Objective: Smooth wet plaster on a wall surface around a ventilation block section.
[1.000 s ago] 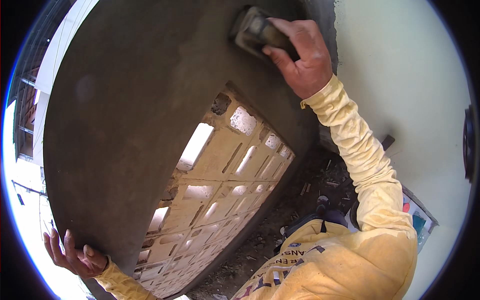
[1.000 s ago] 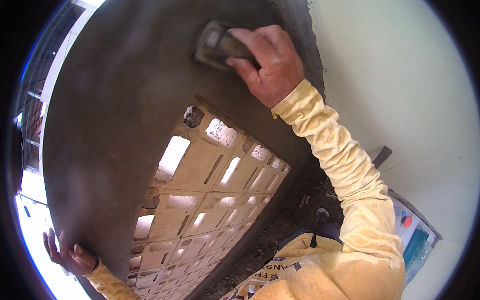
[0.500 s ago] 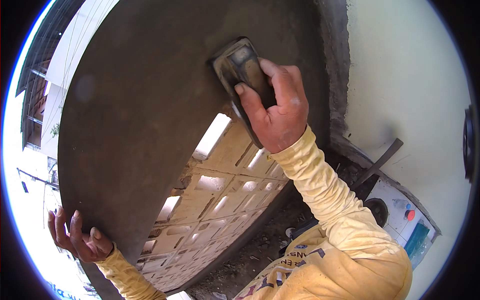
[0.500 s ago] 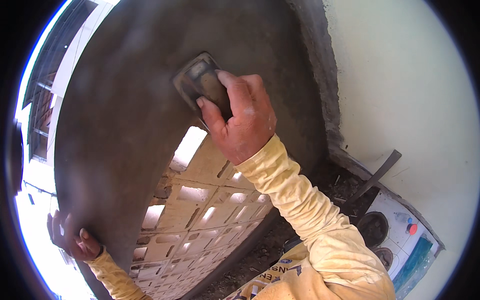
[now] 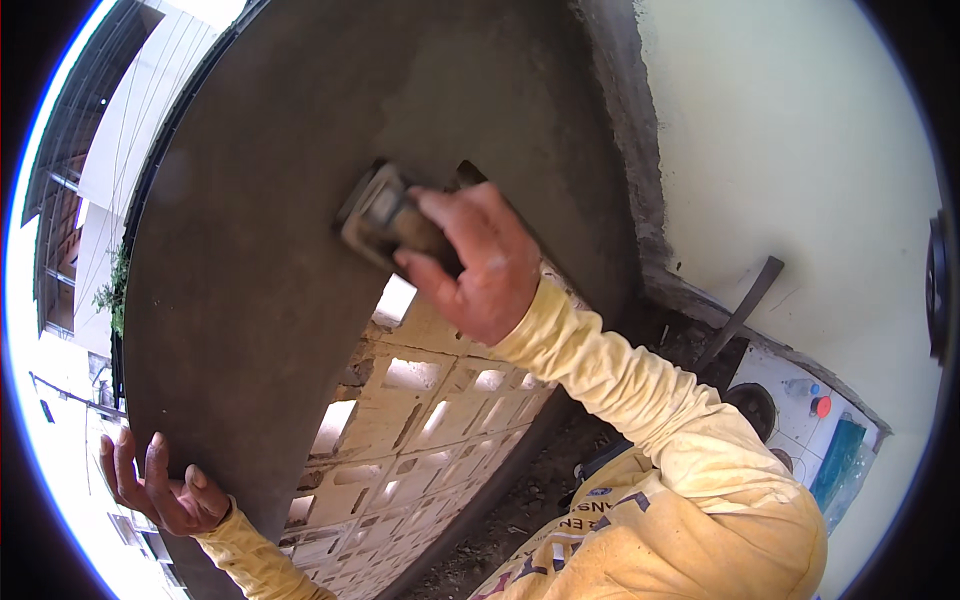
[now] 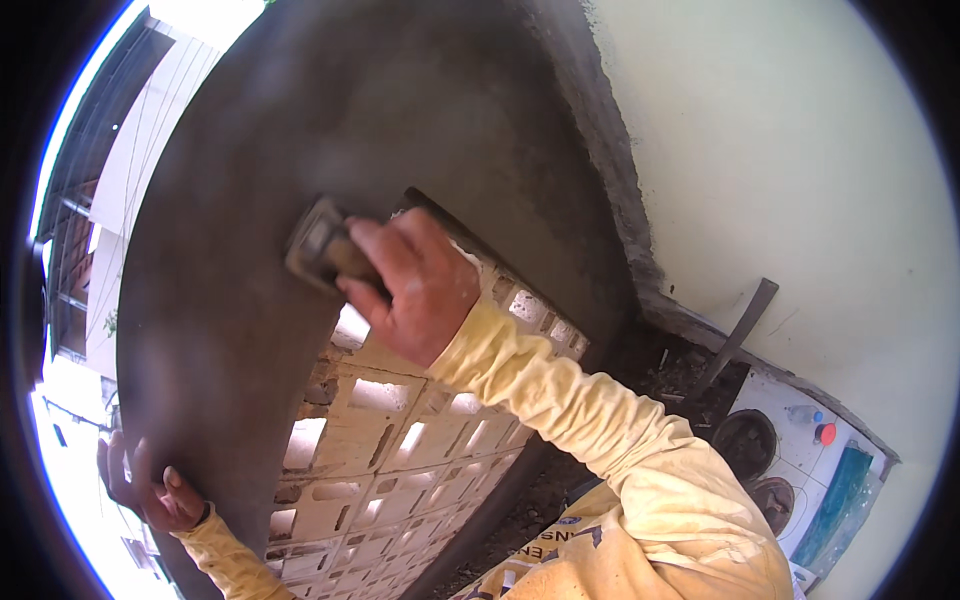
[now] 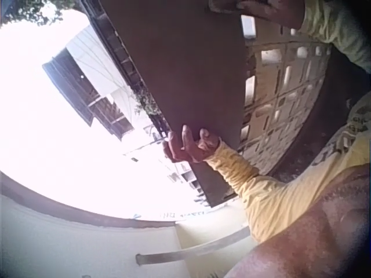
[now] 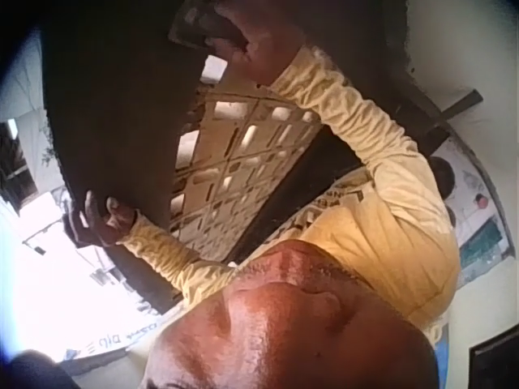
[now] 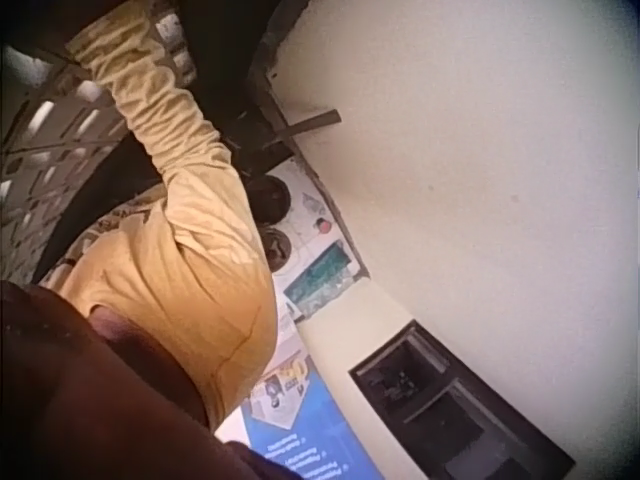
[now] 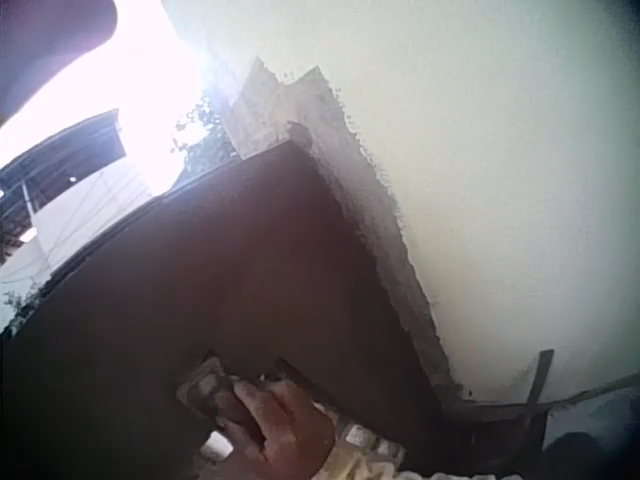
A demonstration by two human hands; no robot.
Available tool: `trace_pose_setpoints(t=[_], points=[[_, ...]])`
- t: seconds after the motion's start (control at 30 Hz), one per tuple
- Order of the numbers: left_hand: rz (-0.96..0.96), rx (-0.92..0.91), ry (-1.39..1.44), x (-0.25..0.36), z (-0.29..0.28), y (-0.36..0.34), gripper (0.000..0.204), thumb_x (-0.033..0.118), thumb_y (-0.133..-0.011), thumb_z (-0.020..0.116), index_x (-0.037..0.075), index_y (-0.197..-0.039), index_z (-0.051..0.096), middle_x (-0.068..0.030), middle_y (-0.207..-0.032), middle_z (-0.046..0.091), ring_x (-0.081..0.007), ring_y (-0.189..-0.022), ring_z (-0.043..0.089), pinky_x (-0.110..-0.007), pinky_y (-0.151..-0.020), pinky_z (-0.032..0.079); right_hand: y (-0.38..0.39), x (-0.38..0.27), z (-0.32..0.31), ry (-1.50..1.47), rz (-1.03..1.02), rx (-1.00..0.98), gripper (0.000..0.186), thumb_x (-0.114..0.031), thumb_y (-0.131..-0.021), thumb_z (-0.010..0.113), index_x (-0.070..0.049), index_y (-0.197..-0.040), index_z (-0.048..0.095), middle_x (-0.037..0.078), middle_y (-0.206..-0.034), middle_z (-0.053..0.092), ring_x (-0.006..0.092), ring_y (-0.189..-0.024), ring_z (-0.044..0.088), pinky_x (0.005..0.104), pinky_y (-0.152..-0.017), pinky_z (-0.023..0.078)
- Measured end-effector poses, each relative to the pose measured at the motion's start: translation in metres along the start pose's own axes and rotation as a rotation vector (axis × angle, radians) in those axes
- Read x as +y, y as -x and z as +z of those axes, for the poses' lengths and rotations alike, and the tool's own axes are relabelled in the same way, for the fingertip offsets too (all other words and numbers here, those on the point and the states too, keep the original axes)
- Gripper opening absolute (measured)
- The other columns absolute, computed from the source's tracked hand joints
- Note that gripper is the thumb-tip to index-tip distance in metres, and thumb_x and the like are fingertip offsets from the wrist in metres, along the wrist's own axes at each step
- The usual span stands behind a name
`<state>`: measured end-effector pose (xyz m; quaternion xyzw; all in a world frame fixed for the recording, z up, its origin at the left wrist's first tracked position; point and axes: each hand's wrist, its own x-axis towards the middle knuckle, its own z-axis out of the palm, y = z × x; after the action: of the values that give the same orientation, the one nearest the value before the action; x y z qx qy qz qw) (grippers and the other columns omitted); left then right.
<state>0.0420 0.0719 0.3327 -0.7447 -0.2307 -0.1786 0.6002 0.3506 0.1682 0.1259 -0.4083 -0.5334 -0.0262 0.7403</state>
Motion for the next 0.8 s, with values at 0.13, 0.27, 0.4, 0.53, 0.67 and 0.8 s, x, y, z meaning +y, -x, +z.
trace_pose_setpoints(t=[0.13,0.27,0.4,0.53,0.67,0.8], points=[[0.008,-0.004,0.011,-0.003,-0.003,0.002,0.044,0.04,-0.1,0.043,0.002,-0.108,0.065,-0.0188,-0.122,0.059,-0.0422,-0.124,0.048,-0.055,-0.102,0.04,0.044,-0.021,-0.011,-0.048,-0.115,-0.251,0.056,-0.016,-0.066,0.082,-0.01,-0.118,0.063,0.008,-0.093,0.056,0.027,-0.081,0.058,0.0389,-0.071,0.049],[0.024,-0.024,0.0,-0.006,-0.002,0.004,0.044,0.039,-0.1,0.043,0.002,-0.109,0.065,-0.0186,-0.123,0.059,-0.0426,-0.124,0.048,-0.057,-0.102,0.04,0.039,0.021,-0.038,0.018,0.049,-0.018,0.051,-0.018,-0.07,0.08,-0.008,-0.116,0.062,0.01,-0.095,0.055,0.0292,-0.084,0.056,0.0411,-0.073,0.047],[0.018,-0.038,-0.009,-0.005,-0.001,0.004,0.044,0.039,-0.099,0.042,0.002,-0.109,0.065,-0.0184,-0.124,0.059,-0.0426,-0.125,0.048,-0.057,-0.102,0.04,0.0,0.054,-0.051,0.176,-0.016,0.106,0.05,-0.018,-0.07,0.08,-0.01,-0.117,0.062,0.009,-0.095,0.053,0.0278,-0.085,0.055,0.0402,-0.072,0.047],[0.003,-0.059,-0.018,-0.004,-0.002,0.006,0.044,0.039,-0.099,0.042,0.003,-0.109,0.064,-0.0187,-0.123,0.059,-0.0429,-0.125,0.047,-0.057,-0.102,0.041,-0.038,0.041,-0.035,0.176,-0.239,-0.048,0.051,-0.019,-0.074,0.078,-0.01,-0.121,0.063,0.009,-0.096,0.054,0.0268,-0.082,0.055,0.0358,-0.072,0.048],[0.01,-0.077,-0.018,-0.005,-0.003,0.005,0.045,0.04,-0.099,0.042,0.003,-0.11,0.065,-0.0189,-0.123,0.059,-0.0432,-0.124,0.047,-0.057,-0.102,0.041,-0.051,0.075,-0.041,0.181,-0.119,-0.006,0.047,-0.017,-0.079,0.075,-0.011,-0.124,0.061,0.01,-0.096,0.054,0.029,-0.083,0.055,0.0379,-0.074,0.048],[0.003,-0.074,-0.037,-0.004,-0.003,0.003,0.045,0.04,-0.1,0.042,0.002,-0.11,0.065,-0.0192,-0.124,0.059,-0.0432,-0.124,0.048,-0.057,-0.101,0.041,-0.007,0.11,-0.055,0.173,0.161,0.098,0.044,-0.019,-0.079,0.075,-0.01,-0.12,0.061,0.012,-0.095,0.053,0.0314,-0.086,0.058,0.0396,-0.073,0.05]])
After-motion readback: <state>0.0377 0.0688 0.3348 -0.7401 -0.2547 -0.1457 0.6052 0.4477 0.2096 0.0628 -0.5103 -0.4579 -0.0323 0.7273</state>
